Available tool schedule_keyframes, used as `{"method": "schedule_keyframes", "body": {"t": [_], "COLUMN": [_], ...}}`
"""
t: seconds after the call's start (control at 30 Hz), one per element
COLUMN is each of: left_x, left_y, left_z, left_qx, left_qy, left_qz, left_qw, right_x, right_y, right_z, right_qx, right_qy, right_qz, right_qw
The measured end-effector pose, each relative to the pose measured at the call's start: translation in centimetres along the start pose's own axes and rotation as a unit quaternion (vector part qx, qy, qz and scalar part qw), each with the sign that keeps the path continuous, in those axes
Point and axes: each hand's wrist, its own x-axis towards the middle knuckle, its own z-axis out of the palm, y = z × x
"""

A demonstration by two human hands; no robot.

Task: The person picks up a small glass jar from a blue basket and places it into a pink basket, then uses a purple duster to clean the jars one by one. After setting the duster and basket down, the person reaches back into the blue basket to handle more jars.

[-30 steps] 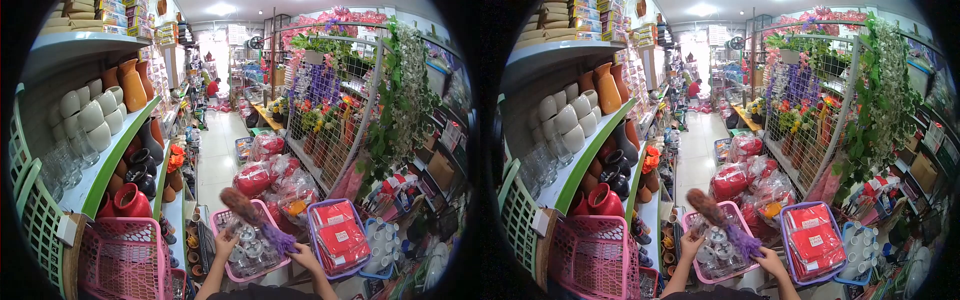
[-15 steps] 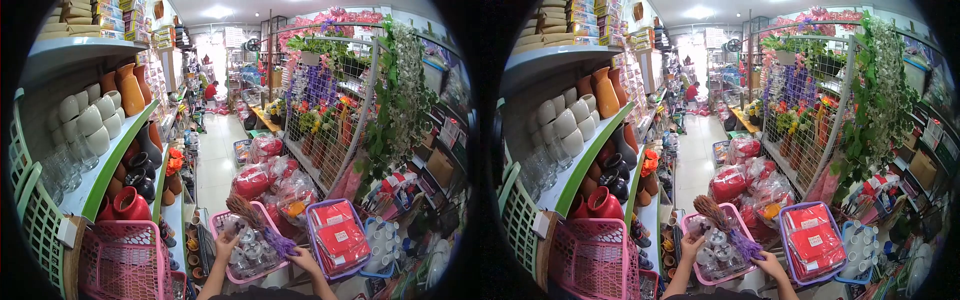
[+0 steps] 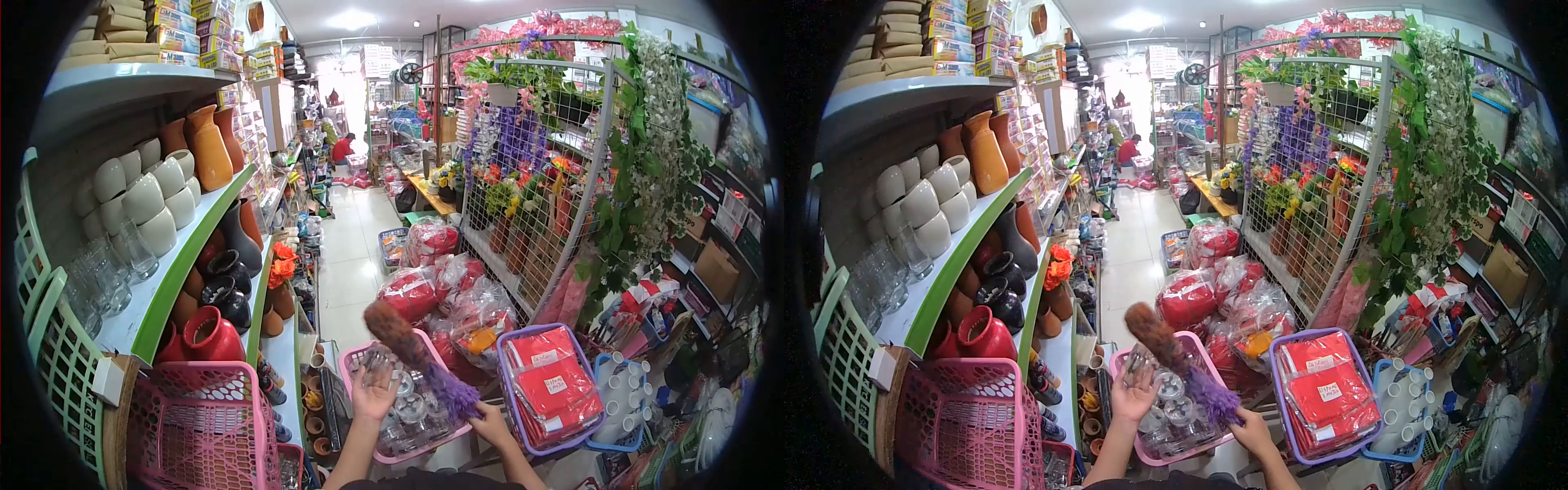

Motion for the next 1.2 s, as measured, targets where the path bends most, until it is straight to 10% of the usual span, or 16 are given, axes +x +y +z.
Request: {"method": "schedule_keyframes", "body": {"t": [0.1,0.23,0.37,0.4,0.5,0.63,1.1,1.2], "left_x": [-0.2,0.1,3.2,-1.6,-0.3,1.2,0.3,3.6], "left_y": [-0.1,-1.2,-0.3,-1.4,-1.7,-1.2,-1.0,0.5], "left_z": [-0.4,0.1,-6.3,1.9,0.4,-2.2,1.5,-4.5], "left_qx": [-0.035,0.059,0.065,0.1,0.061,0.083,0.036,-0.026], "left_qy": [-0.172,0.041,-0.23,-0.045,0.055,-0.114,0.063,-0.1], "left_qz": [-0.072,0.003,-0.029,-0.031,-0.021,-0.021,-0.042,-0.102], "left_qw": [0.982,0.997,0.971,0.994,0.996,0.99,0.996,0.989], "right_x": [0.3,0.2,0.4,0.3,0.7,1.3,3.6,3.6], "right_y": [-1.3,-0.6,-0.8,-1.4,-1.2,-0.6,0.6,0.6], "right_z": [-0.2,0.3,-0.1,-0.4,0.0,0.5,1.9,1.6], "right_qx": [-0.04,-0.068,-0.052,-0.077,-0.071,-0.02,0.003,-0.029], "right_qy": [-0.025,-0.003,-0.01,-0.014,0.033,0.012,0.038,-0.047], "right_qz": [-0.019,-0.036,-0.033,-0.048,-0.056,-0.078,-0.034,0.013], "right_qw": [0.999,0.997,0.998,0.996,0.995,0.997,0.999,0.998]}}
